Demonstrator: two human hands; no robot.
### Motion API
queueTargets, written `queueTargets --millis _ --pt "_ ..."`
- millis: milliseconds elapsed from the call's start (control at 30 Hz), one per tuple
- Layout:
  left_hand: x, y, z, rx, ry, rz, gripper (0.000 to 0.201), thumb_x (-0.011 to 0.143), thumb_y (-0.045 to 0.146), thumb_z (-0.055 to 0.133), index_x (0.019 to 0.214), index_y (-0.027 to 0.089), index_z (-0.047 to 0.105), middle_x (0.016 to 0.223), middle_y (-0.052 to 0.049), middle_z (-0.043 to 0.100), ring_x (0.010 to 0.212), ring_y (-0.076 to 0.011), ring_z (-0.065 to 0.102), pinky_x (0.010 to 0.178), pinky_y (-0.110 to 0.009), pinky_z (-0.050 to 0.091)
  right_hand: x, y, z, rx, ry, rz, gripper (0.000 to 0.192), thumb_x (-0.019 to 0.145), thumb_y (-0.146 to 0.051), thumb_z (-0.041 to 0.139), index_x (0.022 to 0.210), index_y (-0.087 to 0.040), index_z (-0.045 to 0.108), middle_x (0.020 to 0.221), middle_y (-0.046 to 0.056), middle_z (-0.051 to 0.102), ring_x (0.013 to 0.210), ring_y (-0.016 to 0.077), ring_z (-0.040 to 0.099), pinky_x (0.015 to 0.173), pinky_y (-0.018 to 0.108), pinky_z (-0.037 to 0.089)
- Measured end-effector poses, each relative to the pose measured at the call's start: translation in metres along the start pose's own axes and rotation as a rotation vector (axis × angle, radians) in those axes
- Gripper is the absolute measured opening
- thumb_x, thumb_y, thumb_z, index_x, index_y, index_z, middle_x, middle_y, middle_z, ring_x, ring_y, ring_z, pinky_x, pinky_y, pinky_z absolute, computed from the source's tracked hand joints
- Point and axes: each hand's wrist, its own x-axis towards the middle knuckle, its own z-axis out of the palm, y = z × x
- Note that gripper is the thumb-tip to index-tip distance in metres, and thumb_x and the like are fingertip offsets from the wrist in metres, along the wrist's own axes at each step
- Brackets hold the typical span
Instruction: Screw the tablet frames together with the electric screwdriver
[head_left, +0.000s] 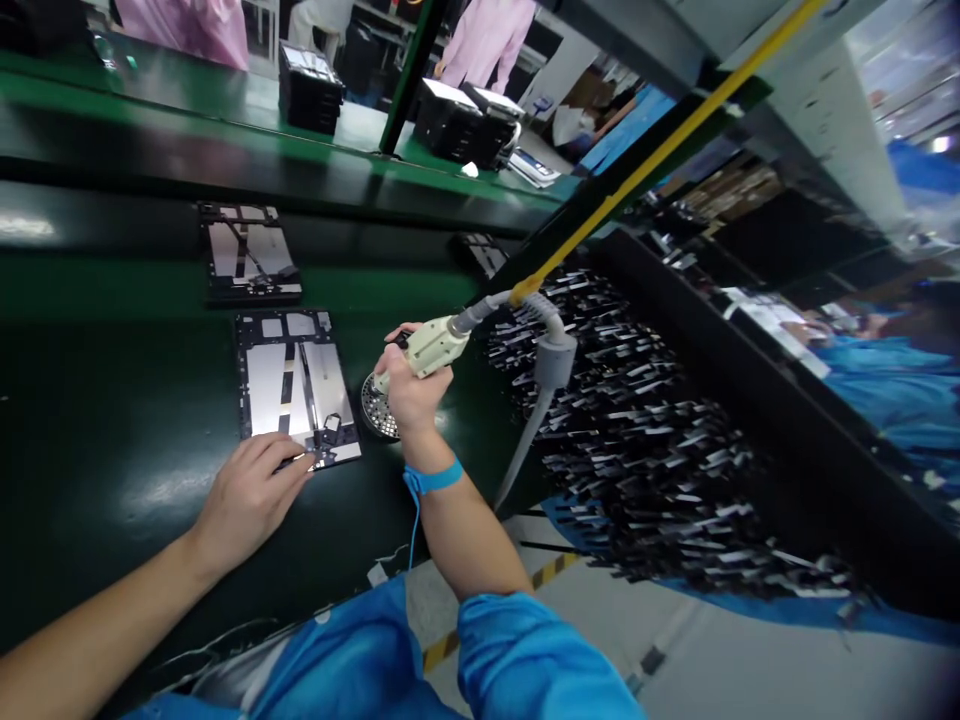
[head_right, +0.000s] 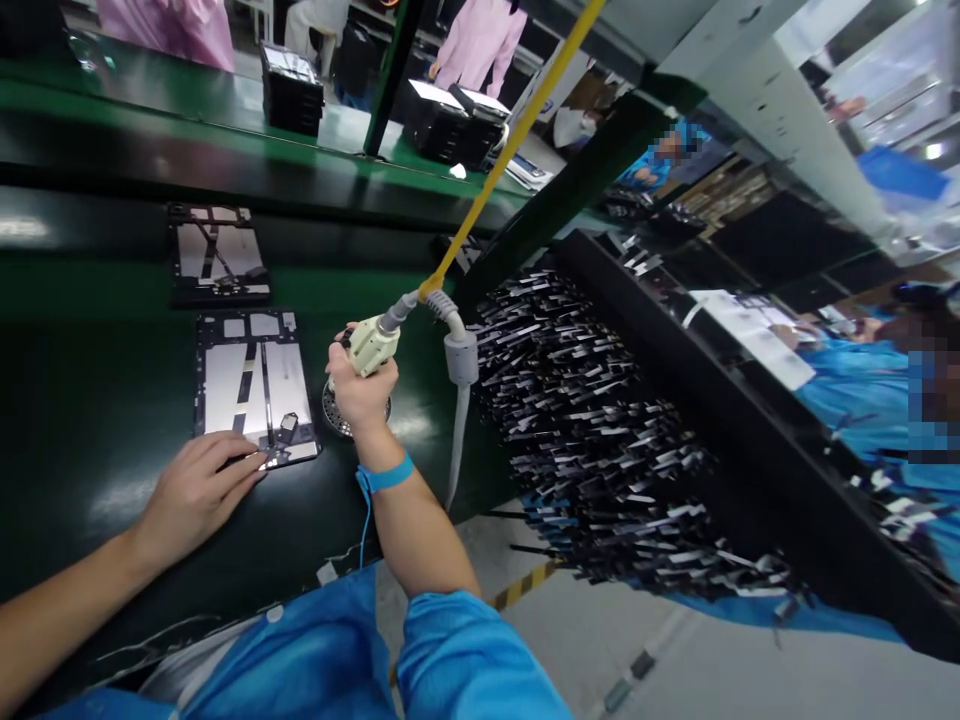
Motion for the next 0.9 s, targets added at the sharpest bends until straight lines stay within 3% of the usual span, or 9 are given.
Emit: queueTargets --millis 400,600,900 --pt "0.001 0.001 -0.002 0.002 -0.019 -0.019 0.018 0.099 0.014 0.063 0.115 0.019 0.068 0.110 -0.008 0.071 0.107 -0.0251 0.064 0.090 -0.041 0.053 -0.003 0.007 -0.002 -0.032 -0.016 0.026 0.024 0.079 -0.026 0.071 0.101 -0.020 0.063 0.070 -0.005 0.064 0.050 0.0092 0.058 0.052 0.025 0.051" --pt "0.000 0.000 -0.001 -0.003 -0.028 -0.030 0.020 0.099 0.015 0.063 0.119 0.018 0.066 0.112 -0.009 0.070 0.109 -0.0259 0.062 0.092 -0.042 0.053 -0.005 0.008 -0.001 -0.005 -0.010 0.033 0.024 0.079 -0.026 0.072 0.100 -0.020 0.064 0.077 -0.003 0.067 0.049 0.0086 0.059 0.051 0.025 0.051" --pt "0.000 -0.007 0.007 0.007 -0.020 -0.089 0.030 0.098 0.021 0.064 0.128 0.020 0.062 0.116 -0.010 0.069 0.120 -0.0294 0.061 0.116 -0.060 0.040 -0.006 -0.014 0.002 0.048 0.009 -0.021 0.018 0.083 -0.026 0.068 0.098 -0.022 0.061 0.086 -0.003 0.066 0.048 0.0067 0.058 0.047 0.023 0.049"
